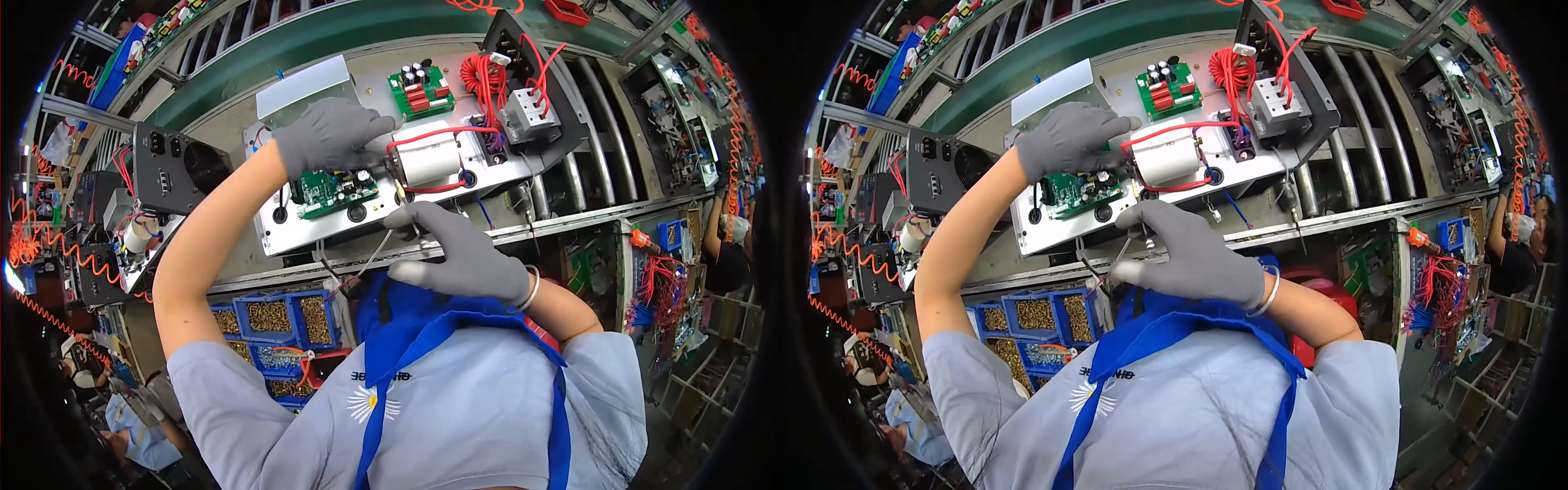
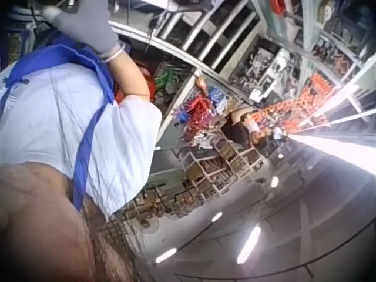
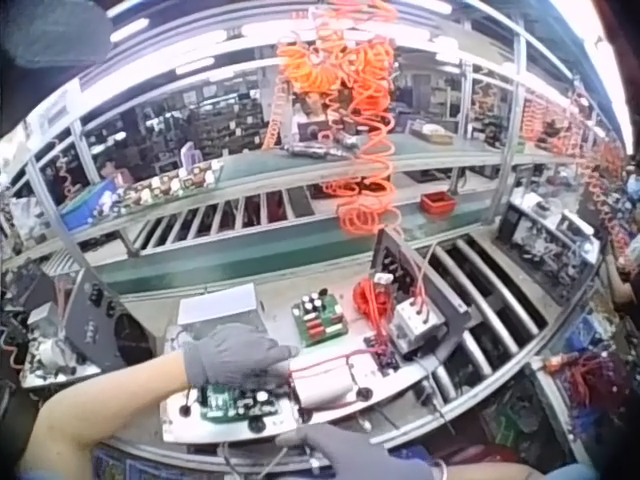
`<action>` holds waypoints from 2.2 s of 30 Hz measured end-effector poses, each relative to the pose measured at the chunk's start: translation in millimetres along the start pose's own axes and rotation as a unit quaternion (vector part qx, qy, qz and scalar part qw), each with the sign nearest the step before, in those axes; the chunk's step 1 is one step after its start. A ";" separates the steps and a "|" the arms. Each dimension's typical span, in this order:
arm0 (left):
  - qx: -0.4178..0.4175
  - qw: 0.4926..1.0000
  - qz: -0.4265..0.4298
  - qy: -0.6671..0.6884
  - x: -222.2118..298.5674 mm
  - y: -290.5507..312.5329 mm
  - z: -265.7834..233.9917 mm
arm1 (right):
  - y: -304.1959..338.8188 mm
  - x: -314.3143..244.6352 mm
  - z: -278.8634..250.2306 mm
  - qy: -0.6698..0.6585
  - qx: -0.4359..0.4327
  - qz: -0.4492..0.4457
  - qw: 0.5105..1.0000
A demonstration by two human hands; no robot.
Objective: The person assembles an electronic unit by wiring a PCB, capacitors, and transformers into an electronic housing, using a pneumatic screwdriver, wire strippers, and pliers.
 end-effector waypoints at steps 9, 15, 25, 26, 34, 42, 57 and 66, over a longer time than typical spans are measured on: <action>0.109 0.986 -0.063 0.107 73.0 25.3 -23.0 | -41.6 5.3 -7.5 0.177 0.170 -0.227 0.943; 0.183 0.965 -0.109 0.151 72.6 32.0 -22.6 | -42.3 -19.4 -22.5 0.077 0.148 -0.182 0.969; 0.171 0.781 -0.226 0.556 72.2 17.0 -25.7 | -6.1 0.8 -15.9 0.144 0.270 -0.169 0.937; 0.186 0.853 -0.207 0.442 58.5 18.5 -22.3 | 3.8 -8.4 -22.4 0.149 0.272 -0.140 0.940; 0.112 0.939 -0.135 0.296 22.2 -45.6 -11.8 | 3.9 -32.7 -32.0 0.330 0.094 -0.074 0.936; -0.090 0.910 -0.004 0.406 19.3 -93.1 23.3 | -44.5 -66.0 -31.5 0.412 0.082 -0.064 0.905; 0.091 0.926 0.015 0.366 -38.6 -90.6 105.8 | -92.2 -73.0 -35.6 0.498 0.040 -0.046 0.865; -0.064 0.907 -0.057 0.411 16.3 -94.8 26.5 | -27.5 -41.3 -4.0 0.522 0.069 -0.023 0.850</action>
Point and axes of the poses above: each hand's wrist, its own y-axis away from the middle knuckle, its own z-axis out of the palm, x = y × z, the point moved 1 cm from there along -y, towards the middle knuckle, and after that the axes turned 1 degree about y, right-handed, at the moved point
